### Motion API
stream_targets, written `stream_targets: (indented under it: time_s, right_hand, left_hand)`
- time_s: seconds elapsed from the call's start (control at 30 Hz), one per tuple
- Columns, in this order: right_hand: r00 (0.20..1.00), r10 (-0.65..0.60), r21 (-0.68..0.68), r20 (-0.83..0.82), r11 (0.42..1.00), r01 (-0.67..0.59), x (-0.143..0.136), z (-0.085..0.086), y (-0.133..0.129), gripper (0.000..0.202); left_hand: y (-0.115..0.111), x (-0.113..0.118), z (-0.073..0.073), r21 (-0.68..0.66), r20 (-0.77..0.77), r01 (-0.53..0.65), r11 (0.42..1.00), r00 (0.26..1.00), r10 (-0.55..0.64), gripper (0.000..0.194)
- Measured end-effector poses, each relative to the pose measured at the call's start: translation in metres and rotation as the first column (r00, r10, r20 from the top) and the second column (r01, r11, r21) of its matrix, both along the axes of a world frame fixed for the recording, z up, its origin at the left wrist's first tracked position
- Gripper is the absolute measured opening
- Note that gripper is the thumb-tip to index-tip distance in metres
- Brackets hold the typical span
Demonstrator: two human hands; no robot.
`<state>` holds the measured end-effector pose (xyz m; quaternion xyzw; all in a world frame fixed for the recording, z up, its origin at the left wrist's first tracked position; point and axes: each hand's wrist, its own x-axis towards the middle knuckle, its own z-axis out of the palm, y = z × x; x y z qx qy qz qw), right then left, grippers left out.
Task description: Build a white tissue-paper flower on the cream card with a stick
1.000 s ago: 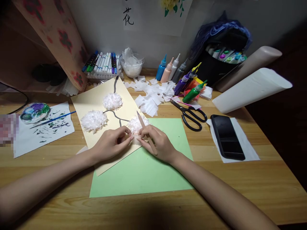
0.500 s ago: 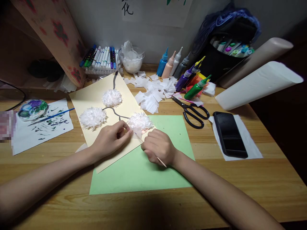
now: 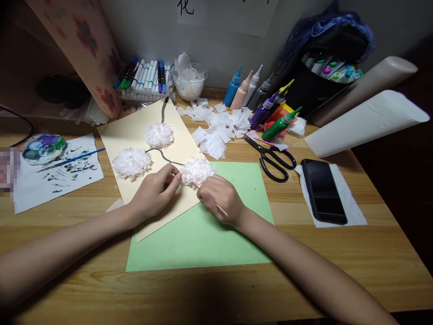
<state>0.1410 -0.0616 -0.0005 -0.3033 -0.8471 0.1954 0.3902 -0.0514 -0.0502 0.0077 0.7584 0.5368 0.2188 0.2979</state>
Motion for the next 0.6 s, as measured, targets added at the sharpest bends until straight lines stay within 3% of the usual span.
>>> stream_targets:
  time_s: [0.1, 0.2, 0.43, 0.6]
  right_hand:
    - [0.993, -0.094, -0.107, -0.064, 0.99, 0.087, -0.009, 0.006, 0.002, 0.039]
    - [0.989, -0.126, -0.124, -0.073, 0.985, 0.117, -0.012, 0.008, 0.001, 0.038]
    - [0.985, -0.08, 0.031, -0.155, 0.996, 0.085, 0.002, -0.001, -0.008, 0.046]
    - [0.991, -0.074, 0.053, -0.116, 0.995, 0.08, 0.002, -0.002, -0.005, 0.045]
  left_hand:
    - [0.0, 0.0, 0.0, -0.003, 0.002, 0.005, 1.0, 1.0, -0.005, 0.015]
    - [0.0, 0.0, -0.001, -0.004, 0.002, 0.005, 1.0, 1.0, -0.005, 0.016]
    - [0.001, 0.0, 0.0, 0.009, -0.008, 0.001, 1.0, 1.0, -0.001, 0.016]
    - [0.0, 0.0, -0.001, 0.003, -0.013, -0.002, 1.0, 1.0, 0.002, 0.015]
